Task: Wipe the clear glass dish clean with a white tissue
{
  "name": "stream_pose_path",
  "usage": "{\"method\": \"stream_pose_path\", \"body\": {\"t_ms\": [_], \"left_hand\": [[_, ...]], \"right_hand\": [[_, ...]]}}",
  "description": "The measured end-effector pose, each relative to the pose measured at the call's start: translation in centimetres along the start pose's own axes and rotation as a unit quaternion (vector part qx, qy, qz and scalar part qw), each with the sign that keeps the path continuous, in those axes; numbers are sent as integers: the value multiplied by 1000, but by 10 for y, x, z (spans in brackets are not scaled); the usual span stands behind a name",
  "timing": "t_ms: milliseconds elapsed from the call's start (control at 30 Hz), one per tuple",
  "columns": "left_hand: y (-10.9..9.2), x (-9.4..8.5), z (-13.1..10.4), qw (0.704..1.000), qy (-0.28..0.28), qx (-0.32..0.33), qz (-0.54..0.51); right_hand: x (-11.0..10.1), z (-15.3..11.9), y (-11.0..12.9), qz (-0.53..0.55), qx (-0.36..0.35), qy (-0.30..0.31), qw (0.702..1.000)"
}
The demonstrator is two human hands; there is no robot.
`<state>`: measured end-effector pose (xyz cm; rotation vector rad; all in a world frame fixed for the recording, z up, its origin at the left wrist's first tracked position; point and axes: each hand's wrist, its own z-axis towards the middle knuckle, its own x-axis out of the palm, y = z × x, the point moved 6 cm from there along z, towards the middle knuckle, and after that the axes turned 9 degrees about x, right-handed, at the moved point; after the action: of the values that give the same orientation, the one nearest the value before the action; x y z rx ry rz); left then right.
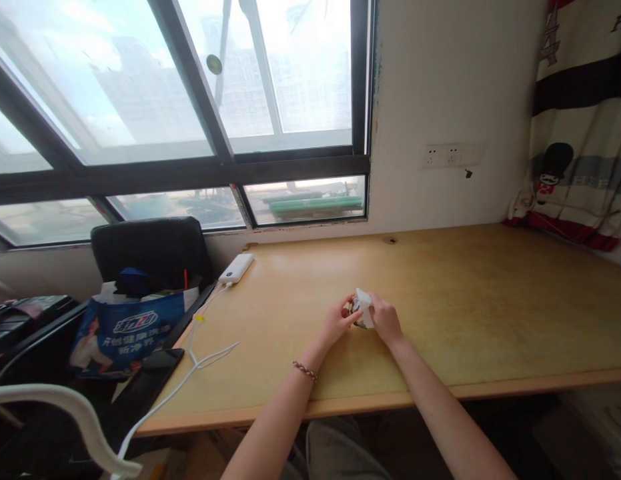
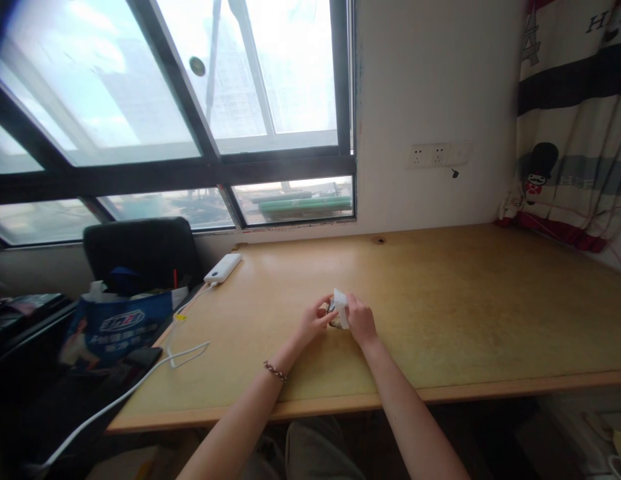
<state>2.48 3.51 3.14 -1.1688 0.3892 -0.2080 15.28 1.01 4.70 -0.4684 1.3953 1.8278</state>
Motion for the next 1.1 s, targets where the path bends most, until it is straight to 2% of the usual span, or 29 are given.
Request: {"method": "stream_pose_path", "body": {"t_ms": [67,133,267,367,467,533,600,733,867,967,1100], "left_hand": [[-1,2,0,1000,12,-9,-18],[-1,2,0,999,0,-12,-41],[5,4,0,995,-33,-7,-89],[13,5,0,993,-53,-8,-107],[19,8,0,992,-52,-30,-115],[20,10,-1,992,-37,-43,-115],[17,11,-2,993,-22,-46,-102],[6,7,-4,999,-33,-14,-28],[1,8,-3,1000,-10,7,-26],[5,9,-2,997,-12,3,-71],[15,9,-1,989,-33,-29,-139]], "right_hand": [[-1,1,0,23,-2,-4,1000],[0,4,-4,52,18,-16,998],[10,13,-25,103,108,-38,988],[27,16,-42,163,185,-2,969],[41,16,-49,230,221,40,947],[40,15,-50,219,222,32,950],[33,14,-47,153,210,4,966],[13,8,-30,-3,139,-42,989],[5,2,-16,-85,83,-44,992],[6,4,-18,-59,92,-37,993],[16,11,-31,69,153,-13,986]]}}
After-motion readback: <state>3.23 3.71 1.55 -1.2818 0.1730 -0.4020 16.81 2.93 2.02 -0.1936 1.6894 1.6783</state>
